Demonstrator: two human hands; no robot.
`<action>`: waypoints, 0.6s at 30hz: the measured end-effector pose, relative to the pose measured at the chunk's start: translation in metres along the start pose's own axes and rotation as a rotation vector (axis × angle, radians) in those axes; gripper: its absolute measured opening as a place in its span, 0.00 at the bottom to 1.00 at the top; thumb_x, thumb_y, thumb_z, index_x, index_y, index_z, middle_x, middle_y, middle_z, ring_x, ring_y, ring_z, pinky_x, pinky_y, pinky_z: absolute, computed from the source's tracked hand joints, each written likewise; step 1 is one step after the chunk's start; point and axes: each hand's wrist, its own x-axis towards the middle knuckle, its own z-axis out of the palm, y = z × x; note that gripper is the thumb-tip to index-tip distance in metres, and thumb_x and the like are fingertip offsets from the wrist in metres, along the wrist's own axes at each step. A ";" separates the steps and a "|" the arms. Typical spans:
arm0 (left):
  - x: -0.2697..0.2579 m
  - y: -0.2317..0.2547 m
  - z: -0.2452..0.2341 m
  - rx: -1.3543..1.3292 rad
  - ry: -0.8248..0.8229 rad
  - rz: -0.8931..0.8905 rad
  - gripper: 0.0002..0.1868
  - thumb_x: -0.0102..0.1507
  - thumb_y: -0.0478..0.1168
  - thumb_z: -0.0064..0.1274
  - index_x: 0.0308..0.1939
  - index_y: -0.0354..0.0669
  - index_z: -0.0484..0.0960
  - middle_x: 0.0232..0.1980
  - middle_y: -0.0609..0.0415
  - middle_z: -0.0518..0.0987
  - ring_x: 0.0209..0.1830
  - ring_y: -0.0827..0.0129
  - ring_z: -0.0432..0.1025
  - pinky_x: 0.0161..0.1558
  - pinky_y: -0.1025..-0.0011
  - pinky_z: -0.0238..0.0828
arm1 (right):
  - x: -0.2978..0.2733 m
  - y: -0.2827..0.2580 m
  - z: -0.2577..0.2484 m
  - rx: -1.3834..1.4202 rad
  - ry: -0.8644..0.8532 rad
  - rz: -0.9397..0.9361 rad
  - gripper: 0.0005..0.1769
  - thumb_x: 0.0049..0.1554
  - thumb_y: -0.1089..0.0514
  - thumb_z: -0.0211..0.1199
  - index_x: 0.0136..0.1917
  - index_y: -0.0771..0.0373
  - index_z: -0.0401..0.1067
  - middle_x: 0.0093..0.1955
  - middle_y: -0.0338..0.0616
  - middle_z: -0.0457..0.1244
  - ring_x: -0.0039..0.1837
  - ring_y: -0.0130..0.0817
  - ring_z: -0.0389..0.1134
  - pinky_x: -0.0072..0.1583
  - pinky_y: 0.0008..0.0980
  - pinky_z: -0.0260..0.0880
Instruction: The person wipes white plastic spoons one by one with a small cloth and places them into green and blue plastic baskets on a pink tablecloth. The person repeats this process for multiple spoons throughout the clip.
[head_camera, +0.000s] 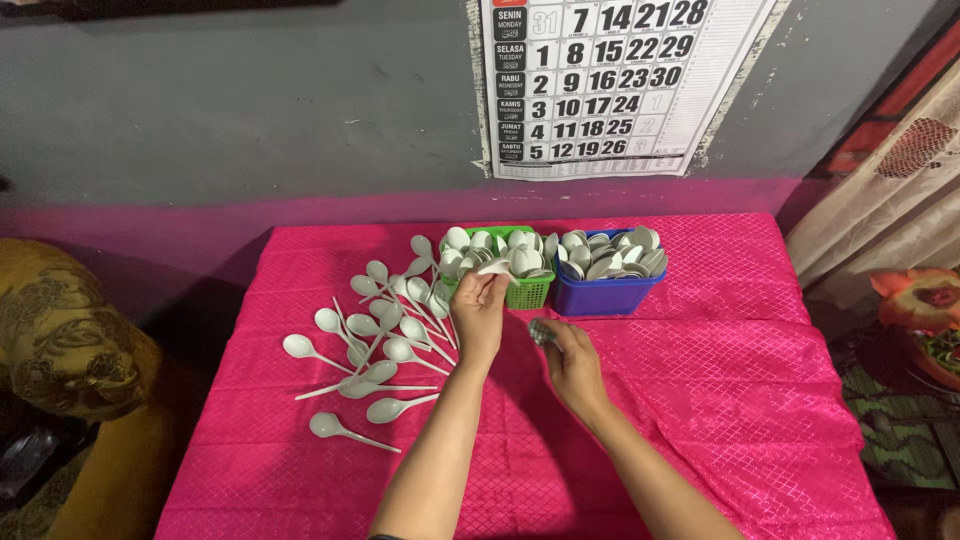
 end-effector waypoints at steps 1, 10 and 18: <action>0.002 0.001 0.004 0.093 0.007 0.019 0.09 0.67 0.33 0.56 0.50 0.33 0.80 0.50 0.50 0.85 0.50 0.72 0.79 0.54 0.73 0.75 | 0.003 0.001 0.001 -0.003 -0.014 0.000 0.25 0.54 0.72 0.60 0.65 0.61 0.70 0.53 0.56 0.67 0.54 0.54 0.70 0.54 0.46 0.71; 0.008 0.016 0.021 0.793 0.028 0.067 0.10 0.63 0.42 0.62 0.45 0.43 0.86 0.43 0.50 0.86 0.42 0.60 0.81 0.45 0.65 0.74 | 0.042 0.013 0.018 -0.083 -0.150 0.102 0.42 0.53 0.69 0.60 0.78 0.66 0.50 0.54 0.73 0.65 0.56 0.70 0.66 0.56 0.59 0.67; 0.003 0.033 0.024 1.104 -0.058 0.305 0.27 0.61 0.37 0.57 0.65 0.42 0.75 0.58 0.48 0.81 0.55 0.51 0.73 0.57 0.55 0.67 | 0.053 0.020 0.024 -0.131 -0.179 0.098 0.43 0.52 0.70 0.59 0.78 0.67 0.48 0.53 0.74 0.66 0.56 0.71 0.67 0.56 0.60 0.68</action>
